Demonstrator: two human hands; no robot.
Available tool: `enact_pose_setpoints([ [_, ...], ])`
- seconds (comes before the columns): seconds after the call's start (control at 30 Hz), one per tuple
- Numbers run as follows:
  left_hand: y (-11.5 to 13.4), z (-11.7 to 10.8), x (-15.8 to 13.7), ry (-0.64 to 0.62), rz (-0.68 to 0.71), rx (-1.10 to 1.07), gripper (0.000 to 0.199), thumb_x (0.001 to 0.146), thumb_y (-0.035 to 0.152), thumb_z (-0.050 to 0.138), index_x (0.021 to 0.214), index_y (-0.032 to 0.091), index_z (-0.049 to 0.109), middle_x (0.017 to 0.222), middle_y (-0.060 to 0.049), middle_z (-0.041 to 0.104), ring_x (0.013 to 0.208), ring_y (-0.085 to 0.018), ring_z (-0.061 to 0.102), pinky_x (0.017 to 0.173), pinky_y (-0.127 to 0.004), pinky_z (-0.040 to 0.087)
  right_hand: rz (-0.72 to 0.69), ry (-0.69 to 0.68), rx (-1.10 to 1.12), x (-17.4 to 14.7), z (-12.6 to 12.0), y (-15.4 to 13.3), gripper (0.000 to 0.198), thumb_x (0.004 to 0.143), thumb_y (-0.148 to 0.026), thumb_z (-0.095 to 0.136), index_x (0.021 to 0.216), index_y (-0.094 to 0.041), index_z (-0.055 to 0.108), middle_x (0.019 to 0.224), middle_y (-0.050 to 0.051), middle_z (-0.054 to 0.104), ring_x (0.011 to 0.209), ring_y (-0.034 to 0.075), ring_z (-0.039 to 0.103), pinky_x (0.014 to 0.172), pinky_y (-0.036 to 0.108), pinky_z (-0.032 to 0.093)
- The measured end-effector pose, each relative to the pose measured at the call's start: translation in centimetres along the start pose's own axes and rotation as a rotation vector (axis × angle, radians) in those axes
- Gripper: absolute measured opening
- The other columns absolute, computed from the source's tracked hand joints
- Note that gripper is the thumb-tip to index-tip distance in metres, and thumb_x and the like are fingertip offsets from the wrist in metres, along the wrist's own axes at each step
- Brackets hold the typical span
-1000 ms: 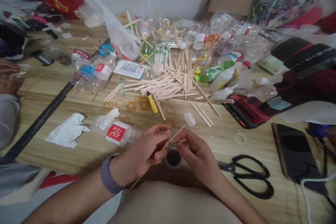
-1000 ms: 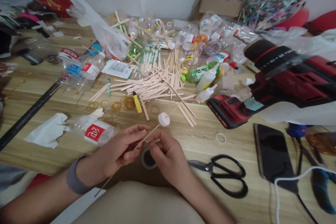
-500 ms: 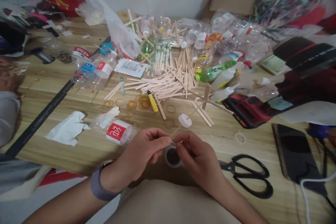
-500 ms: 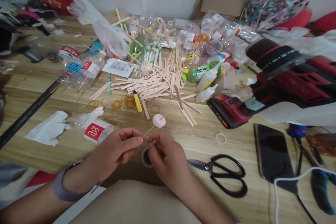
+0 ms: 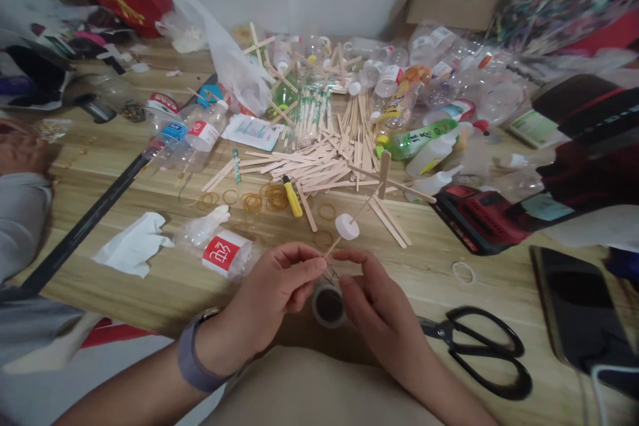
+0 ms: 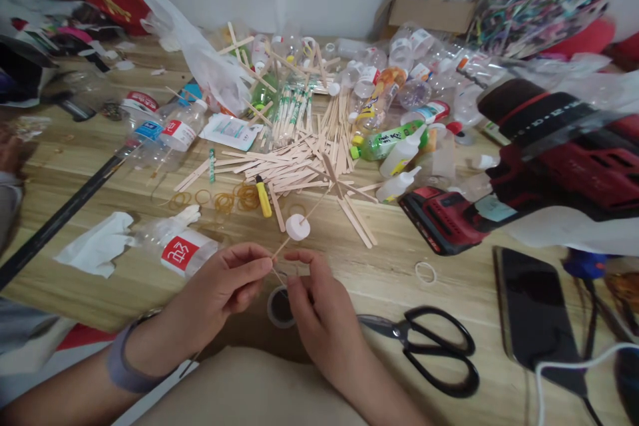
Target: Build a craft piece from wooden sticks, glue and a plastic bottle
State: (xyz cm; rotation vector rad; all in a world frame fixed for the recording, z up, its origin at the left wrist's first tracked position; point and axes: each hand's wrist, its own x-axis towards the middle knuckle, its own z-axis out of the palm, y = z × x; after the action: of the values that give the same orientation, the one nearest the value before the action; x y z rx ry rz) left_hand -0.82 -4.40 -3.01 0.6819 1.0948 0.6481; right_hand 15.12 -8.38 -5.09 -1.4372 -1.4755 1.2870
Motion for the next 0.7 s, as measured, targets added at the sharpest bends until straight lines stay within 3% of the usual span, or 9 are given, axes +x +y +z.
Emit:
enact_pose_setpoints([
  [0.07,0.0,0.0,0.1,-0.010,-0.013,-0.006,0.029,0.069,0.043,0.077,0.075,0.018,0.063,0.045,0.009,0.042,0.042,-0.005,0.027,0.041,-0.020,0.016,0.025,-0.061,0.015,0.2,0.1,0.1,0.027,0.094,-0.034,0.040,0.113,-0.018,0.050,0.050,-0.011,0.039,0.042,0.011,0.036,0.041,0.023,0.027],
  [0.17,0.2,0.0,0.0,0.013,-0.022,-0.009,0.028,0.067,0.041,0.077,0.074,0.018,0.062,0.046,0.008,0.042,0.042,-0.005,0.028,0.042,-0.020,0.015,0.055,-0.080,0.012,0.5,0.0,0.4,0.022,0.094,-0.036,0.043,0.099,-0.020,0.056,0.048,-0.009,0.045,0.041,0.011,0.043,0.042,0.022,0.033],
  [0.23,0.4,0.1,-0.1,0.036,-0.022,-0.005,0.028,0.066,0.040,0.077,0.072,0.018,0.061,0.047,0.008,0.043,0.043,-0.005,0.029,0.042,-0.020,0.015,-0.008,0.002,-0.070,0.6,-0.3,0.7,0.018,0.093,-0.033,0.047,0.089,-0.021,0.060,0.056,-0.004,0.055,0.048,0.012,0.052,0.047,0.023,0.039],
  [0.3,0.6,0.1,-0.2,0.047,-0.020,-0.003,0.029,0.065,0.041,0.078,0.071,0.019,0.060,0.046,0.008,0.043,0.042,-0.005,0.028,0.041,-0.020,0.015,-0.159,0.138,-0.205,0.8,-0.8,0.9,0.016,0.089,-0.027,0.053,0.084,-0.021,0.066,0.075,0.003,0.064,0.060,0.014,0.058,0.054,0.025,0.044],
  [0.37,0.6,0.1,-0.3,0.049,-0.013,-0.002,0.031,0.064,0.042,0.078,0.070,0.019,0.059,0.046,0.009,0.042,0.042,-0.005,0.028,0.041,-0.019,0.015,-0.304,0.270,-0.321,0.9,-1.4,1.0,0.015,0.086,-0.024,0.058,0.084,-0.021,0.073,0.090,0.008,0.065,0.071,0.016,0.061,0.060,0.027,0.048],
  [0.43,0.7,0.2,-0.4,0.050,-0.003,0.001,0.032,0.065,0.043,0.079,0.070,0.019,0.058,0.046,0.009,0.042,0.042,-0.005,0.029,0.041,-0.019,0.015,-0.358,0.329,-0.366,1.0,-2.0,0.7,0.015,0.085,-0.022,0.061,0.086,-0.022,0.076,0.090,0.009,0.064,0.075,0.018,0.062,0.064,0.029,0.049],
  [0.53,0.7,0.2,-0.5,0.045,0.003,0.010,0.032,0.066,0.043,0.078,0.071,0.019,0.058,0.046,0.009,0.042,0.042,-0.005,0.029,0.041,-0.019,0.016,-0.236,0.233,-0.274,0.9,-2.8,-0.3,0.015,0.084,-0.024,0.063,0.086,-0.024,0.077,0.077,0.005,0.067,0.070,0.017,0.062,0.062,0.029,0.048],
  [0.7,0.6,0.2,-0.4,0.018,-0.002,0.001,0.032,0.068,0.043,0.078,0.073,0.019,0.058,0.046,0.009,0.042,0.043,-0.005,0.028,0.041,-0.019,0.015,0.182,-0.016,0.204,1.1,-3.2,-1.2,0.015,0.071,-0.034,0.073,0.076,-0.021,0.075,0.065,0.001,0.066,0.055,0.012,0.055,0.051,0.025,0.043],
])
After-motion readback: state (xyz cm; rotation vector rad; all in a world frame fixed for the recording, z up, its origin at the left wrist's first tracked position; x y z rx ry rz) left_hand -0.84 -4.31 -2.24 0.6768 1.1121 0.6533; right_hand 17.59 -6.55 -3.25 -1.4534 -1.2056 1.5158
